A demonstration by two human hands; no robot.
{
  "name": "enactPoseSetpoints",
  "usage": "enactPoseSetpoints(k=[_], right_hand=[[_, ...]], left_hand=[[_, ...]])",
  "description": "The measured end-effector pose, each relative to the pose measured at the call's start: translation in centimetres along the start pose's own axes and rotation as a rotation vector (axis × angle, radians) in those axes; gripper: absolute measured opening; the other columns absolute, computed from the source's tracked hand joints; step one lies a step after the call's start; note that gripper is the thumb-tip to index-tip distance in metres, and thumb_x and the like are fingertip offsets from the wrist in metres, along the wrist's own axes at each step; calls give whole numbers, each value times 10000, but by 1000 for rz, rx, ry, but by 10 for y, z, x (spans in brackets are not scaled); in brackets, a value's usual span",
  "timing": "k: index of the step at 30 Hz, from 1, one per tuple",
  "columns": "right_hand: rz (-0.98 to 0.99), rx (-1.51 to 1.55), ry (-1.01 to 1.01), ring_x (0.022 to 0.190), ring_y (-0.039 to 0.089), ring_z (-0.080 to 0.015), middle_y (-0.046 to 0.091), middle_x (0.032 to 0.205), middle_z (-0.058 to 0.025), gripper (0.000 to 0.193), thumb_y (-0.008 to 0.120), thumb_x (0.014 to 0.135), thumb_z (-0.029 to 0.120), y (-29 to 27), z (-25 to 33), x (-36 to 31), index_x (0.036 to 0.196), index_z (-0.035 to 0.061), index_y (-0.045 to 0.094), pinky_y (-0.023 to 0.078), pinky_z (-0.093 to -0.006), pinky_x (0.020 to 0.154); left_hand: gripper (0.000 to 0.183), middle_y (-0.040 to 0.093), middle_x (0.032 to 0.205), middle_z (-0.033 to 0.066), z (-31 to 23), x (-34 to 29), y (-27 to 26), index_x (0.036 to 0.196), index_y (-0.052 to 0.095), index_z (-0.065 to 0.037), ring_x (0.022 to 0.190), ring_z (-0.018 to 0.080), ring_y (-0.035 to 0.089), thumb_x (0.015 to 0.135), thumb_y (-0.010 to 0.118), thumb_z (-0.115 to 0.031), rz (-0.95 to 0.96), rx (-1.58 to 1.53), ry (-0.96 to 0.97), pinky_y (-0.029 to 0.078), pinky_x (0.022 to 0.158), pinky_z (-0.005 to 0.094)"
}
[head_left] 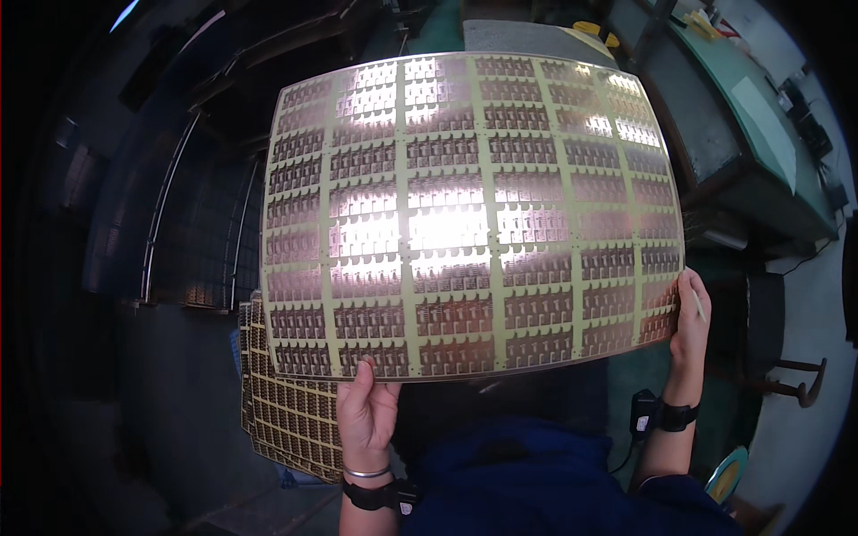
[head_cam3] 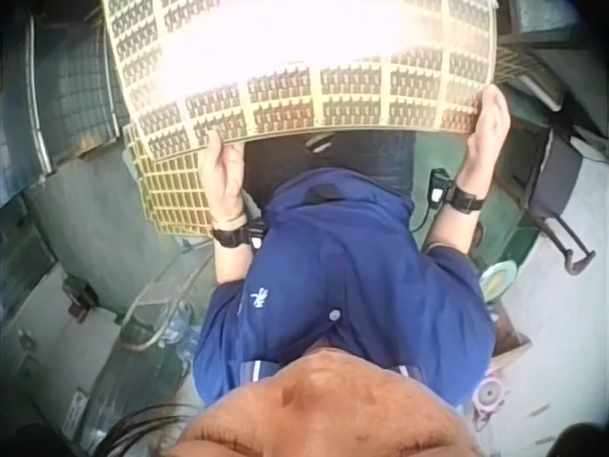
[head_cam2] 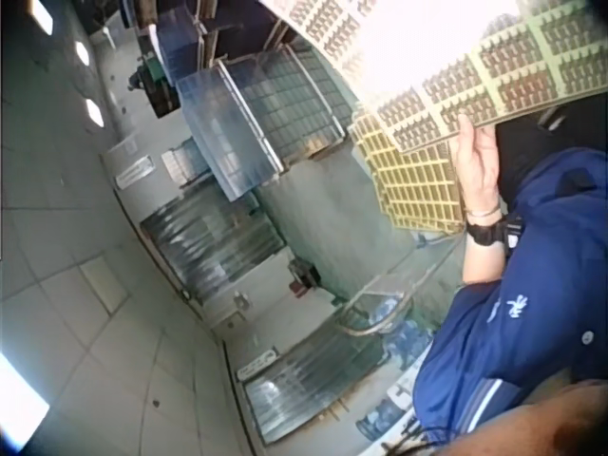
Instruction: Inspecting and marking large panels of printed circuit boards in a production facility.
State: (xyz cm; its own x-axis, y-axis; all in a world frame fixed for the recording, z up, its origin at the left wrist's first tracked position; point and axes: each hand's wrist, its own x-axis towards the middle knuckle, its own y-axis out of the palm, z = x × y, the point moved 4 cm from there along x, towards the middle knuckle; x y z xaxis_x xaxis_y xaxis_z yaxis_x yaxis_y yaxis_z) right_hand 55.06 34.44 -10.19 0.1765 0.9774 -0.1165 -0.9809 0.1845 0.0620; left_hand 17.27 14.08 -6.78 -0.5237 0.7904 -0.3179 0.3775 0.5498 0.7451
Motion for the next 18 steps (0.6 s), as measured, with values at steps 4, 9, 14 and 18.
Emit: enactPoseSetpoints(k=[4,9,14,18], right_hand=[[192,24,100,780,561,-70,610,888,-37,278,532,903,206,-13,9,0,1054,-26,560,440,-200,712],[298,141,144,824,590,-93,624,922,-67,303,565,882,216,-26,29,-3,1064,-26,557,460,-215,751],[393,276,131,827,594,-107,626,916,-76,269,567,877,198,-24,39,-2,1037,-18,565,467,-227,756],[421,311,139,830,593,-108,626,912,-81,246,564,875,173,-21,45,1,1027,-20,566,467,-227,757]], left_hand=[[191,641,977,108,1,5,-15,1084,535,-8,949,180,612,904,478,-32,-11,31,90,494,899,381],[153,647,967,124,-4,-3,-24,1020,566,20,922,178,625,893,486,-11,21,-46,92,505,874,372],[187,629,1028,156,-13,-5,-24,1057,552,37,986,197,606,901,463,-14,85,-40,123,472,931,385],[199,619,1047,171,-16,0,-32,1063,552,48,1008,212,595,910,448,-26,107,-69,108,454,953,397]])
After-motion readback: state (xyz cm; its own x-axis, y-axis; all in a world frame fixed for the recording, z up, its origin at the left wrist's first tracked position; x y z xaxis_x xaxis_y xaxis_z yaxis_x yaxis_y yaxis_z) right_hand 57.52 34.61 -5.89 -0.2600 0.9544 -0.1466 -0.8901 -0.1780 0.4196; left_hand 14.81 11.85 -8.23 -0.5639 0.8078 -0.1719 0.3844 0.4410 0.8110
